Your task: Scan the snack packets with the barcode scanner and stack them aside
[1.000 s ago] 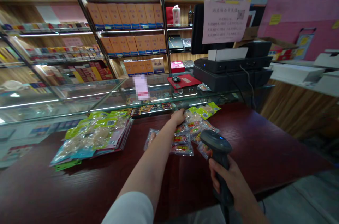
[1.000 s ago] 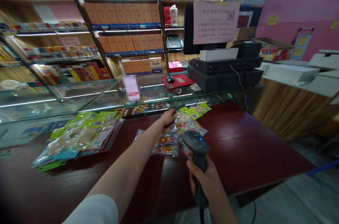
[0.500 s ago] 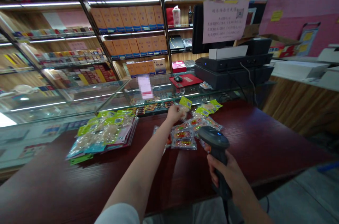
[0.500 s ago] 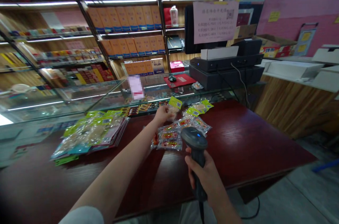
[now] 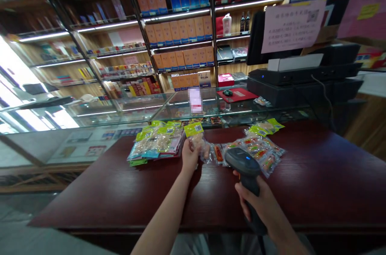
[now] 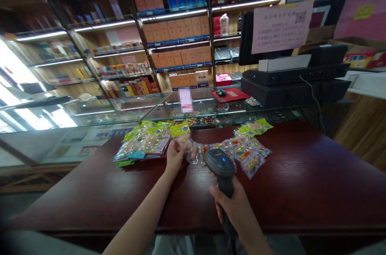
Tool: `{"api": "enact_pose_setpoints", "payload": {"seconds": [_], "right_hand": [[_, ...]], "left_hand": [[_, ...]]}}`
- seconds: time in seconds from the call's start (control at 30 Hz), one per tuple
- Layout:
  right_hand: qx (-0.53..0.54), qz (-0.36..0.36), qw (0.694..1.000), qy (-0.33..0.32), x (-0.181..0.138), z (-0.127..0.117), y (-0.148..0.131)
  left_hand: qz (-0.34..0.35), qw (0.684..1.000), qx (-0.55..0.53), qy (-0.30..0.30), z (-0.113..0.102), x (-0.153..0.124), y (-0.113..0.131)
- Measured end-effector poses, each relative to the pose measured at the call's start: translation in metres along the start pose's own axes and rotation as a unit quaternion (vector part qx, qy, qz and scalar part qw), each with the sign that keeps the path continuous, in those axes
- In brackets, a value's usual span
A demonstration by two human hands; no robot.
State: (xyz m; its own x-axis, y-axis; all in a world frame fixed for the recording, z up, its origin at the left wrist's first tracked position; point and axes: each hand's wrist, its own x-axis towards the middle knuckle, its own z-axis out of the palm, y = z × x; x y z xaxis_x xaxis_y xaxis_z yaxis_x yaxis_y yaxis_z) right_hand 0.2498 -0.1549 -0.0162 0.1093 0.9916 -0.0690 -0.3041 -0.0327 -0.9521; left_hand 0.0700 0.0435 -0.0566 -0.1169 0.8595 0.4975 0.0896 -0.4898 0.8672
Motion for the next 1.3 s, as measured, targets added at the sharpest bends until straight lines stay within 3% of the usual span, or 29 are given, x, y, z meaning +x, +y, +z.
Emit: {"api": "enact_pose_setpoints", "payload": {"seconds": [0.13,0.37,0.57,1.07,1.3], "right_hand": [[-0.034,0.000,0.999,-0.023,0.000,0.020,0.005],[-0.023,-0.043,0.998,-0.025,0.000,0.034,0.000],[-0.032,-0.051,0.998,-0.028,-0.002,0.037,-0.009],[-0.013,-0.016,0.999,0.029,-0.008,0.034,0.001],[-0.038,0.006,0.999,0.014,-0.010,0.035,0.012]], "left_hand": [[-0.013,1.000,-0.019,0.014,-0.005,-0.006,-0.014],[-0.028,0.997,-0.070,0.009,-0.003,-0.008,-0.015],[-0.069,0.994,-0.083,0.000,-0.004,-0.007,-0.014],[-0.057,0.995,-0.083,0.013,-0.006,-0.011,-0.015],[-0.032,0.998,-0.035,0.042,-0.008,-0.012,-0.001]]}}
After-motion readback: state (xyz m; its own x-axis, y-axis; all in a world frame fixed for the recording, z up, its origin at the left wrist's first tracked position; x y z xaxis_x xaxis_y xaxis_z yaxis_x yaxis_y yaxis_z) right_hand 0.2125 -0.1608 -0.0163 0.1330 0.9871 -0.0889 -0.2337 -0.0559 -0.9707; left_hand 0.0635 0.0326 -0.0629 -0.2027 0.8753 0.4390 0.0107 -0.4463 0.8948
